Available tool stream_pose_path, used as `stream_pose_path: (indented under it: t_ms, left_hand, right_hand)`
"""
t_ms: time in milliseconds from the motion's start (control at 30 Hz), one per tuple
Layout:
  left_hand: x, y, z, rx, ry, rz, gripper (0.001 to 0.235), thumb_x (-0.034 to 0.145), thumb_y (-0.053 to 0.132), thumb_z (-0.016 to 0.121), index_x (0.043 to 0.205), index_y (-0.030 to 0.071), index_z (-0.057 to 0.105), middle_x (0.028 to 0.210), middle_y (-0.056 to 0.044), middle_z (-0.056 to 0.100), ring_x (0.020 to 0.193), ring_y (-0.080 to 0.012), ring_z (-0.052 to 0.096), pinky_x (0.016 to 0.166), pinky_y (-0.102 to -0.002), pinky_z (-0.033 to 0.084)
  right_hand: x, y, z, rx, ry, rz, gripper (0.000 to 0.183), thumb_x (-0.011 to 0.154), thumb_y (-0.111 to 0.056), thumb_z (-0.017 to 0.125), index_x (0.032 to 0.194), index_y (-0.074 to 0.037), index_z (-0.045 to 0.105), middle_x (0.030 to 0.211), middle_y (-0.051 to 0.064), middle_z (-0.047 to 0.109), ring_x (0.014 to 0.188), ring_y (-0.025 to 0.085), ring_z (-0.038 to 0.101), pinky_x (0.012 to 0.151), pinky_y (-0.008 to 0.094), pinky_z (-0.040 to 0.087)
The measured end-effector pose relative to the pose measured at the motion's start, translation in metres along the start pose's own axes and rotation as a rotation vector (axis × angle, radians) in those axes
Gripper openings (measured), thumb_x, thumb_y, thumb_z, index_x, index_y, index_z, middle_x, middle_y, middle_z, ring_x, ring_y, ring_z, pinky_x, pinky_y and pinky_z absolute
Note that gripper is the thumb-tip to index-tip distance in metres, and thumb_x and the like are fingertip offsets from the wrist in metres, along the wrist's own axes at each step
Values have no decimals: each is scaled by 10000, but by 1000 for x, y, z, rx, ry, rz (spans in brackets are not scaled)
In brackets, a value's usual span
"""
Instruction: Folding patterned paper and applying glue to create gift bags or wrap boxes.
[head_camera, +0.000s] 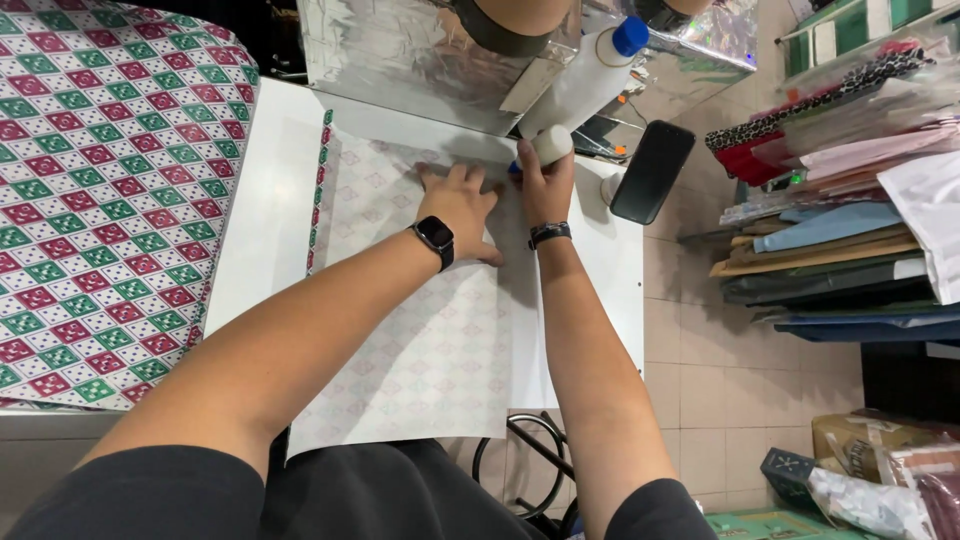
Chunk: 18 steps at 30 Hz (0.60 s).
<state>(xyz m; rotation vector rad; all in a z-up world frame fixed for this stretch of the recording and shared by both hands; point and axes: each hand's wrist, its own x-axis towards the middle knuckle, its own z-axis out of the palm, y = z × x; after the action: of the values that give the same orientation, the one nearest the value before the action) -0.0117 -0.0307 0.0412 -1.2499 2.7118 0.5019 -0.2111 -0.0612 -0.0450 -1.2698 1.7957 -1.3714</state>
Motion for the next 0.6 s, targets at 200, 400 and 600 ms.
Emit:
stream_pose_path:
  t_ms: [200,400,600]
  left_hand:
    - [4,3,-2,-20,-14,-8,898,708,759,710,1386,180,603,1470,-146,479,1303,-335,426,1031,-765,299]
    - [3,5,-4,-26,-49,-11,826,721,715,733,1345,182,633,1490,-158,466,1340,-354,408,1029,-793,282]
    - [1,7,-8,-2,-51,-19,785,735,694,725,1312,167,652,1486,-160,456,1352,-352,389,1013,-787,292]
  right_hand:
    - [10,19,-6,-91,-20,-30,548,958,-444,763,1266,-95,473,991,159,706,715,257,757,540,353,674]
    - [-13,12,-10,-10,-25,-16,433,976,-398,739,1163,-90,498,891,124,716,668,232,745,534,304,651]
    - [-36,9,-15,-33,-15,26,441,991,-446,711,1141,-85,507,951,126,742,668,228,751,535,298,654]
